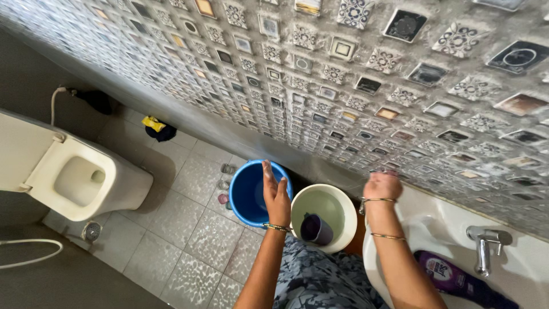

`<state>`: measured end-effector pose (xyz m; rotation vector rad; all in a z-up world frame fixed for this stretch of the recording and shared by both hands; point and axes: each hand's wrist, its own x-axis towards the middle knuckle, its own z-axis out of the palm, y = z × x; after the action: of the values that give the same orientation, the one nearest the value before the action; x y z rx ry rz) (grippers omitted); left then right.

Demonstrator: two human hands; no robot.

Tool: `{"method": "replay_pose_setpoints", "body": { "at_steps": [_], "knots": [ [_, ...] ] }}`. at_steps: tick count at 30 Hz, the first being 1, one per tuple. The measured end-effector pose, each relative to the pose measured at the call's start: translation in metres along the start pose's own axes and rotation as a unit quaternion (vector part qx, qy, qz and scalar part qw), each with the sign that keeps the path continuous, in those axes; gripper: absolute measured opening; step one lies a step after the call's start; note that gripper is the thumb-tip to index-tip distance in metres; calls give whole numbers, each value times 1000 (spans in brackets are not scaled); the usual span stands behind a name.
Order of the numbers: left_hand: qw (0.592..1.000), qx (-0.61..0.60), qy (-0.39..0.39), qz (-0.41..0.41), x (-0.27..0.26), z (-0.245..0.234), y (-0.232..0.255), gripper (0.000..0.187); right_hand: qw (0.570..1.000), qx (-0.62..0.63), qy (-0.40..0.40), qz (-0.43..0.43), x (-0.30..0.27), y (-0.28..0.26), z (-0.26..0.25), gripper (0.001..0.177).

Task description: The person wipes a tiled bathroom wall and the edge of a sink with a cloth, then handles and rearranges several toothbrushes in a wall-mounted holder.

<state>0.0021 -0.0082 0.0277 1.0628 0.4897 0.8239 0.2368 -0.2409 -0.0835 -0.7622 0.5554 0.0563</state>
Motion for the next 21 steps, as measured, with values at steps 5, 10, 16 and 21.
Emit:
{"method": "replay_pose_setpoints", "body": {
  "at_steps": [5,10,16,21],
  "knots": [
    [1000,1,7,29,0,-5,4,72,989,-42,-136,29,-7,86,52,14],
    [998,18,39,48,5,-20,13,73,904,73,-342,247,-41,188,155,11],
    [998,10,41,55,8,-24,9,73,935,-94,-319,125,-75,197,189,10],
    [999,5,21,42,11,-15,-1,74,835,-405,-336,-158,-102,94,153,8]
  ]
}}
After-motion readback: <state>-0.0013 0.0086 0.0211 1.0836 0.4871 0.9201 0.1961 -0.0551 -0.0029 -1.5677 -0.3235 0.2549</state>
